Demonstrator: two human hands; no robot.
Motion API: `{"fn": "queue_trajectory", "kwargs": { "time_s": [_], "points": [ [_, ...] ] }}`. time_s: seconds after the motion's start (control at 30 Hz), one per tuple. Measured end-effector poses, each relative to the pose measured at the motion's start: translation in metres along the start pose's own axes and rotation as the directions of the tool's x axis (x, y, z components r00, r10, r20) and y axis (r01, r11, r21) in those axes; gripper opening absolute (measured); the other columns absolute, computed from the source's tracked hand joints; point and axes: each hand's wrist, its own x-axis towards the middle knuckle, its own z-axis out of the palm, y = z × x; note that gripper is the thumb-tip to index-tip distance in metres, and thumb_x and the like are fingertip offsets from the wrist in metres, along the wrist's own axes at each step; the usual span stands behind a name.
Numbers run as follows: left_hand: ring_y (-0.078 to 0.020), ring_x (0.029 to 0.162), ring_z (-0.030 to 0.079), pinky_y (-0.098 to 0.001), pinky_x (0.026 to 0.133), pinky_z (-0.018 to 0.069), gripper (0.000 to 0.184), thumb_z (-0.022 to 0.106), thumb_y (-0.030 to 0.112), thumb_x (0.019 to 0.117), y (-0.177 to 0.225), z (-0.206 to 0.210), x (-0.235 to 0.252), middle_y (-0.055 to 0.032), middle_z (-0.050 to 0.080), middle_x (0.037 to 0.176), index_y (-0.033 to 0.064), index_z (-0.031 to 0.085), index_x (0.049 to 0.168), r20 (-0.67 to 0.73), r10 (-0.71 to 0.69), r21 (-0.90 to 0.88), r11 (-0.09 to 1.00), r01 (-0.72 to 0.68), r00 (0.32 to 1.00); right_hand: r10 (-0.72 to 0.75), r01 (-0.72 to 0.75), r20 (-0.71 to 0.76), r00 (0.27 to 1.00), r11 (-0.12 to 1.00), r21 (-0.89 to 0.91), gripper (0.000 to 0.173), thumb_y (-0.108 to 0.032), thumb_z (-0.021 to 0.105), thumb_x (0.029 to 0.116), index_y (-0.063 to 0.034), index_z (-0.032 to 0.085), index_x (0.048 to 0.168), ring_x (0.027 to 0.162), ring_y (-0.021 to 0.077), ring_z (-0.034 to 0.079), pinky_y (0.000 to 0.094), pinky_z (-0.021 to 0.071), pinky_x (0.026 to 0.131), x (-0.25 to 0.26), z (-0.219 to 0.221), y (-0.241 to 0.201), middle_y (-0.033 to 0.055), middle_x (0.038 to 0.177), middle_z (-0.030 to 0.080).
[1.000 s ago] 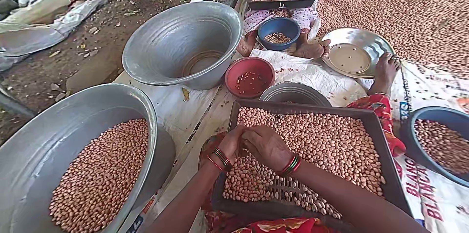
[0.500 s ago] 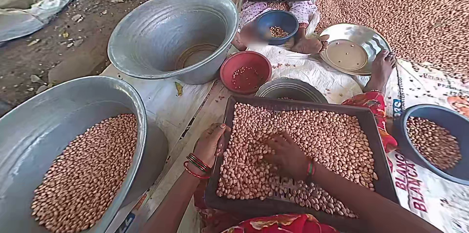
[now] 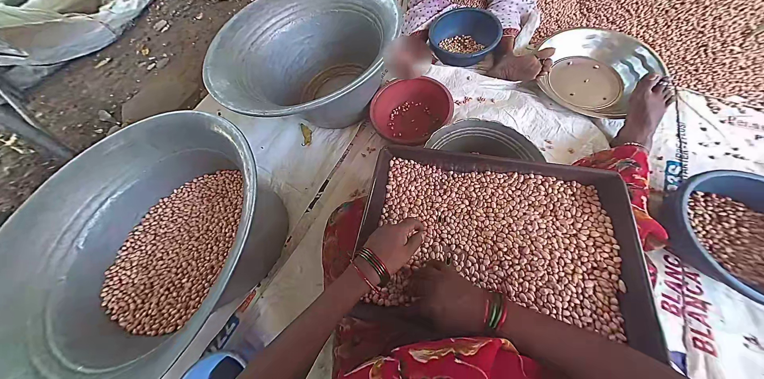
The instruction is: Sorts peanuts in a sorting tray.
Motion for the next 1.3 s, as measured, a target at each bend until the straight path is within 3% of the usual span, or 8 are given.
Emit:
{"fn": "queue_trajectory", "kwargs": {
  "time_s": [0.13,0.23,0.47,0.63,0.83,0.9,1.03,1.3],
  "points": [
    [-0.0378,0.102,0.067,-0.0556,0.094,0.049,0.038,0.043,0.025,0.1111,-0.005,0.005,0.008,-0.0239,0.069,0.113,0.004,0.059,0.139,-0.006,0.01,-0.044,0.999,-0.01,1.0,0.418,-0.446,0.318,0.851,0.895,0.017,0.022,-0.009,0.056,0.1027,0.0008,0.074,0.109,0.091,0.0465,0.07,0.0634,0.0533,0.075,-0.061,-0.065,-0.009,0.0249,0.099,0.072],
    [-0.0361,0.098,0.066,-0.0544,0.091,0.0489,0.037,0.044,0.023,0.1106,0.003,0.011,0.018,-0.0236,0.069,0.111,0.0016,0.061,0.136,-0.014,0.078,-0.073,0.994,-0.079,0.997,0.413,-0.549,-0.408,0.814,0.777,-0.307,0.016,-0.003,0.06,0.0883,0.0006,0.071,0.077,0.053,0.0363,0.066,0.0494,0.0508,0.045,-0.092,-0.066,0.015,0.0173,0.064,0.064],
    [-0.0419,0.122,0.063,-0.0595,0.104,0.0445,0.042,0.042,0.025,0.1118,0.072,0.032,0.059,-0.024,0.065,0.131,0.0048,0.053,0.146,0.1,0.197,0.095,0.974,-0.206,0.975,0.49,-0.709,-0.542,0.683,0.622,-0.332,0.012,-0.001,0.064,0.0893,0.0068,0.072,0.084,0.067,0.0439,0.07,0.0553,0.054,0.057,-0.082,-0.06,0.046,0.0255,0.078,0.069],
    [-0.044,0.126,0.06,-0.0622,0.104,0.044,0.043,0.038,0.026,0.1126,0.087,0.04,0.08,-0.0258,0.063,0.134,0.0046,0.049,0.148,0.142,0.142,0.231,0.957,-0.173,0.98,0.829,-0.8,-0.244,0.503,0.554,0.23,0.026,-0.006,0.052,0.1017,0.0099,0.069,0.113,0.094,0.039,0.07,0.0525,0.0529,0.086,-0.093,-0.112,0.024,0.0275,0.108,0.07],
    [-0.0399,0.121,0.063,-0.0558,0.104,0.0459,0.041,0.038,0.025,0.1129,0.077,0.035,0.076,-0.0266,0.063,0.128,-0.0028,0.051,0.14,0.11,0.126,0.117,0.984,-0.138,0.986,0.508,-0.637,-0.4,0.763,0.694,-0.334,0.009,-0.002,0.065,0.0876,0.0021,0.074,0.085,0.062,0.039,0.07,0.0505,0.0538,0.052,-0.1,-0.054,0.016,0.0204,0.071,0.067],
    [-0.025,0.086,0.062,-0.0398,0.082,0.0507,0.03,0.046,0.02,0.1104,0.062,0.036,0.071,-0.0178,0.063,0.1,-0.0045,0.057,0.124,0.021,0.153,-0.191,0.971,-0.147,0.988,0.455,-0.612,-0.422,0.784,0.683,-0.399,0.005,0.0,0.068,0.083,0.0004,0.073,0.082,0.058,0.0381,0.068,0.0495,0.0528,0.051,-0.099,-0.044,0.02,0.0196,0.067,0.065],
    [-0.0018,0.048,0.051,-0.0149,0.046,0.0421,0.018,0.035,0.011,0.1102,0.042,0.044,0.048,0.0033,0.056,0.065,0.0067,0.048,0.099,0.076,0.087,-0.859,0.511,0.021,0.993,0.508,-0.635,-0.389,0.769,0.68,-0.367,0.005,0.003,0.067,0.0838,0.0035,0.072,0.081,0.062,0.0407,0.069,0.0514,0.0539,0.053,-0.094,-0.049,0.021,0.0225,0.071,0.067],
    [-0.0009,0.057,0.038,-0.0184,0.057,0.0346,0.023,0.048,0.015,0.1089,0.032,0.059,0.033,0.005,0.042,0.071,-0.0029,0.061,0.106,0.175,0.183,-0.512,0.856,-0.069,0.967,0.621,-0.684,-0.297,0.725,0.597,-0.42,0.009,0.009,0.063,0.0866,0.0076,0.072,0.087,0.069,0.042,0.071,0.0514,0.0548,0.061,-0.089,-0.047,0.005,0.0264,0.083,0.069]
  ]
}}
